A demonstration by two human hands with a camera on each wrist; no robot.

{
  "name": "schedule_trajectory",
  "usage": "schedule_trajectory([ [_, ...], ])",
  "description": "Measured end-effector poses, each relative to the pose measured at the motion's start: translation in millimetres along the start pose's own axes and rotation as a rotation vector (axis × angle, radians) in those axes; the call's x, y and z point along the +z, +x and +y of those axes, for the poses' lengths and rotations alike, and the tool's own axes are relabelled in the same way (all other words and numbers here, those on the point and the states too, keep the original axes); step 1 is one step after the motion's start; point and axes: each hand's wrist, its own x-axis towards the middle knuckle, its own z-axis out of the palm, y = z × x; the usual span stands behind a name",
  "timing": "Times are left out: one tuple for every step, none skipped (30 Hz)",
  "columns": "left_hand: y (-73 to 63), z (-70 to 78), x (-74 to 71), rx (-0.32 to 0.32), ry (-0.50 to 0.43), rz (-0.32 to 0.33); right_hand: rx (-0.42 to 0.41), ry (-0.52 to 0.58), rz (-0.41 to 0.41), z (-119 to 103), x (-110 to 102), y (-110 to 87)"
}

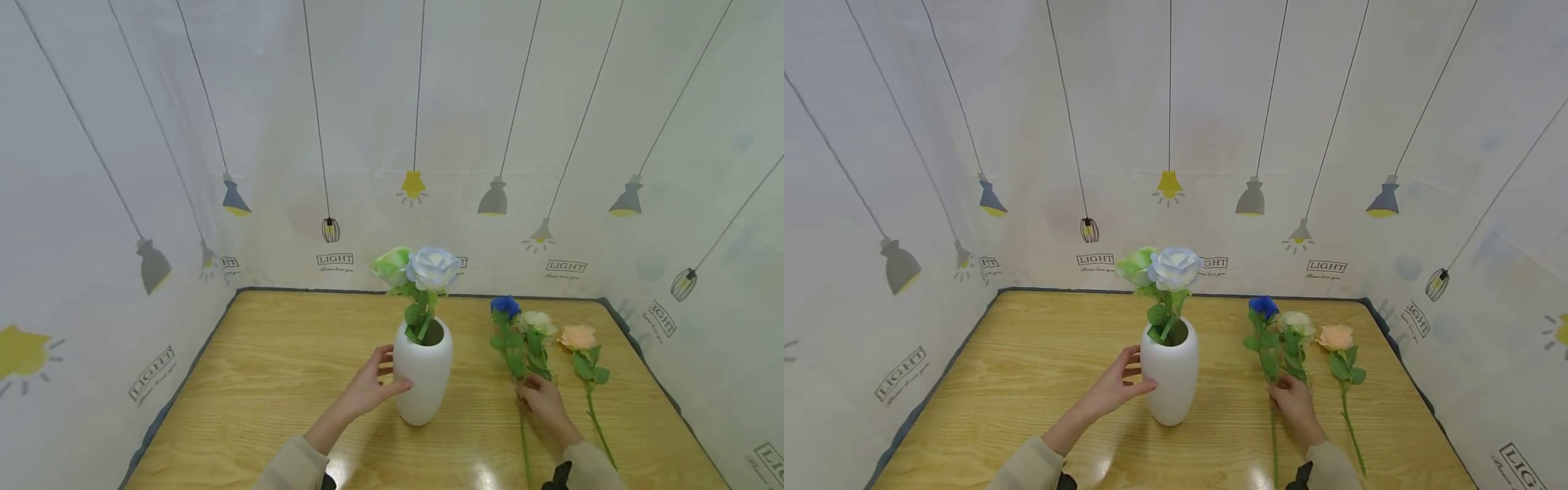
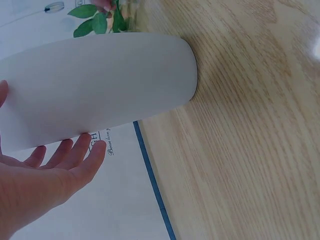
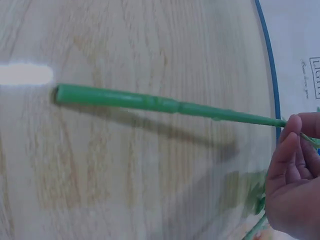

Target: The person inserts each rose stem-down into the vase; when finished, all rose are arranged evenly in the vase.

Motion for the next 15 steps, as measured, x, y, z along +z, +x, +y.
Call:
schedule_trajectory([
  [0.0, -0.1, 0.0, 0.001, -0.001, 0.0, -0.012, 0.007, 0.004, -2, 1, -0.3],
  [0.0, -0.1, -0.1, 0.002, 0.0, 0.0, -0.017, 0.023, 0.014, -4, 2, -0.4],
  [0.1, -0.1, -0.1, 0.003, 0.0, 0.001, -0.028, 0.037, 0.022, -6, 3, -0.3],
  [0.0, -0.1, -0.2, 0.002, 0.002, 0.002, -0.037, 0.046, 0.03, -7, 4, -0.2],
  [0.0, -0.3, -0.2, 0.003, 0.004, 0.002, -0.046, 0.049, 0.039, -9, 5, -0.7],
  [0.0, -0.5, -0.2, 0.004, 0.005, 0.003, -0.06, 0.055, 0.044, -11, 5, -1.5],
  [0.1, -0.7, -0.2, 0.005, 0.007, 0.003, -0.072, 0.059, 0.048, -13, 6, -2.3],
  [0.0, -0.6, -0.2, 0.006, 0.008, 0.003, -0.082, 0.069, 0.053, -15, 7, -3.2],
  [-0.1, -0.4, -0.2, 0.007, 0.007, 0.003, -0.097, 0.073, 0.057, -17, 7, -4.3],
  [-0.2, -0.6, -0.2, 0.008, 0.007, 0.003, -0.109, 0.076, 0.06, -19, 7, -5.7],
  [-0.2, -0.6, -0.1, 0.009, 0.006, 0.002, -0.123, 0.083, 0.064, -22, 8, -7.2],
  [-0.1, -0.5, -0.1, 0.01, 0.004, 0.002, -0.139, 0.089, 0.067, -24, 8, -8.2],
  [0.0, -0.4, -0.1, 0.009, 0.003, 0.001, -0.152, 0.093, 0.07, -26, 8, -9.4],
  [-0.1, -0.2, -0.2, 0.006, 0.0, 0.0, -0.167, 0.093, 0.073, -28, 8, -10.6],
  [-0.1, -0.1, -0.2, 0.004, -0.003, -0.001, -0.181, 0.093, 0.073, -31, 8, -11.4],
])
